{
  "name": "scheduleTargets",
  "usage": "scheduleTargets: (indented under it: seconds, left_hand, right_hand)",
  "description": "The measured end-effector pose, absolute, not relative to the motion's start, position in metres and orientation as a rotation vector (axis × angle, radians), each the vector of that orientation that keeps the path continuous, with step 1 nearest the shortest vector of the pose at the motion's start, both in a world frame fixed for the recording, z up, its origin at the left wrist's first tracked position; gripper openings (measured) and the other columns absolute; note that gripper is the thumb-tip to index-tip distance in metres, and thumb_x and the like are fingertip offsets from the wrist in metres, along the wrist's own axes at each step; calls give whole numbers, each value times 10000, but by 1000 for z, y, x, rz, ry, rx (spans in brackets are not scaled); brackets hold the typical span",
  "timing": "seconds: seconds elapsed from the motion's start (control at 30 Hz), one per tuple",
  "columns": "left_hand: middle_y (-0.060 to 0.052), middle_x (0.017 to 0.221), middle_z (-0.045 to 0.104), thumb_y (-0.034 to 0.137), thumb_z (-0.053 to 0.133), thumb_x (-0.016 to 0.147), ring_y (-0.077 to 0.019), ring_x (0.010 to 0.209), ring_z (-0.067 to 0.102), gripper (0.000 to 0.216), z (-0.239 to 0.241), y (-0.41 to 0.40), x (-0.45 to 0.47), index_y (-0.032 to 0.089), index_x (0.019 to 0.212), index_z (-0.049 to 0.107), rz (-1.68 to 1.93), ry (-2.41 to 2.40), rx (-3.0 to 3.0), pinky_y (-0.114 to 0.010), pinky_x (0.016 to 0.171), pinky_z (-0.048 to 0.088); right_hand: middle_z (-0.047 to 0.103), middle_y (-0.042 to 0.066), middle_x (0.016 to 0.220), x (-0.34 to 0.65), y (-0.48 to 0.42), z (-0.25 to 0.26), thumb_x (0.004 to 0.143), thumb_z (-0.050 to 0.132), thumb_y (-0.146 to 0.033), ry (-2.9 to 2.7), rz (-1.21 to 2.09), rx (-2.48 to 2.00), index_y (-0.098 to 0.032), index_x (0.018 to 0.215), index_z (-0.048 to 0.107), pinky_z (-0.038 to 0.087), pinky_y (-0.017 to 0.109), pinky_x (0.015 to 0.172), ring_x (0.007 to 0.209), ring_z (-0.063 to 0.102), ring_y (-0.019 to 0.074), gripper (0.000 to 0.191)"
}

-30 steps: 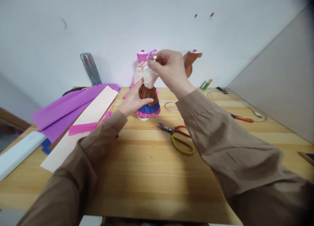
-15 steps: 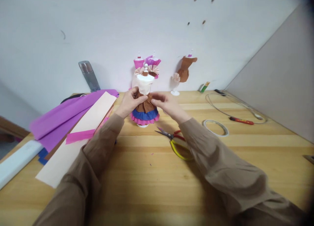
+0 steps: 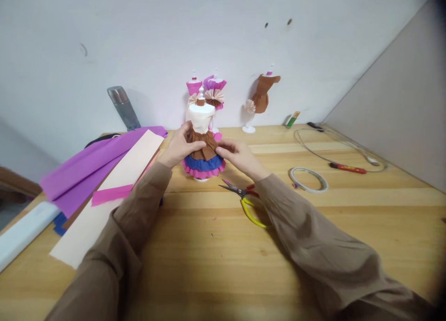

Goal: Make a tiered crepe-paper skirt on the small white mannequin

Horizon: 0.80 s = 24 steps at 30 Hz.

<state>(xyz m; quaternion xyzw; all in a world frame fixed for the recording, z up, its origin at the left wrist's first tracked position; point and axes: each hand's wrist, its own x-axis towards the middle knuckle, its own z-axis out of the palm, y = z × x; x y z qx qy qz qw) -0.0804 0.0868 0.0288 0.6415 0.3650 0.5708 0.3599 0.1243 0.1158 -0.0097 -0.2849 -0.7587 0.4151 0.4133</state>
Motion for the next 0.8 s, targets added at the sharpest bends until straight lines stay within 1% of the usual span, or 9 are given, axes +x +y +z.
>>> scheduleTargets:
  seconds: [0.07,0.17,0.23,0.33,0.43,0.53,0.63,0.73,0.8]
  left_hand:
    - [-110,1196,701,319,864,583,-304,1176,647,640,27,87,-82,167,1150,609,1425,1016,1750,-394,1031,504]
    - [-142,1290,653,369,844,595,-345,1244,607,766,23,88,-86,154,1264,539,1338,1119,1910,-469,1074,483]
    - [-154,1336,623,383,832,604,-353,1279,584,850,20,88,-89,148,1341,479,1289,1154,1996,-495,1100,464]
    - [-158,1390,589,417,826,627,-353,1314,558,896,17,88,-92,147,1389,438,1264,1167,2044,-497,1127,446]
    - [-150,1424,572,501,820,654,-365,1337,538,892,17,89,-95,166,1394,452,1274,1104,2057,-497,1131,445]
    - [-159,1420,584,621,759,724,-365,1350,530,863,21,90,-95,166,1400,476,1304,955,2048,-477,1130,442]
    - [-161,1385,619,714,663,788,-349,1344,542,815,24,87,-97,162,1371,529,1388,887,2012,-461,1117,447]
    - [-151,1314,670,705,552,880,-318,1272,602,696,23,81,-102,151,1297,604,1443,972,1908,-467,1065,479]
    - [-141,1241,708,690,526,901,-297,1185,655,660,19,77,-106,152,1268,631,1452,1041,1815,-465,1009,508]
  right_hand:
    - [746,99,1188,123,113,-8,792,695,-434,-1941,954,-717,-195,1179,701,533,480,956,1079,687,296,455]
    - [767,82,1072,119,111,-8,775,682,-321,-2003,829,-789,-170,1152,710,539,458,902,972,697,269,408]
    - [769,73,1025,118,111,-9,780,651,-271,-2015,820,-823,-157,1125,718,543,448,889,933,694,249,368]
    - [757,80,1134,124,112,-7,784,652,-245,-2007,888,-806,-171,1174,701,545,436,930,1003,693,238,400]
    - [756,105,1148,140,111,-1,803,670,-281,-1968,901,-893,-169,1114,720,557,425,926,987,705,229,334]
    - [769,114,1050,161,109,3,794,683,-281,-1956,819,-1054,-156,998,736,559,417,890,905,708,223,245]
    - [761,92,918,179,103,-2,779,657,-256,-1986,830,-1183,-151,891,719,548,367,775,756,676,188,165]
    - [724,53,806,189,94,-10,742,640,-246,-2093,851,-1202,-158,806,691,486,299,656,650,607,148,120]
    - [691,34,747,190,87,-15,735,627,-256,-2141,854,-1223,-158,788,680,442,281,621,629,570,139,123]
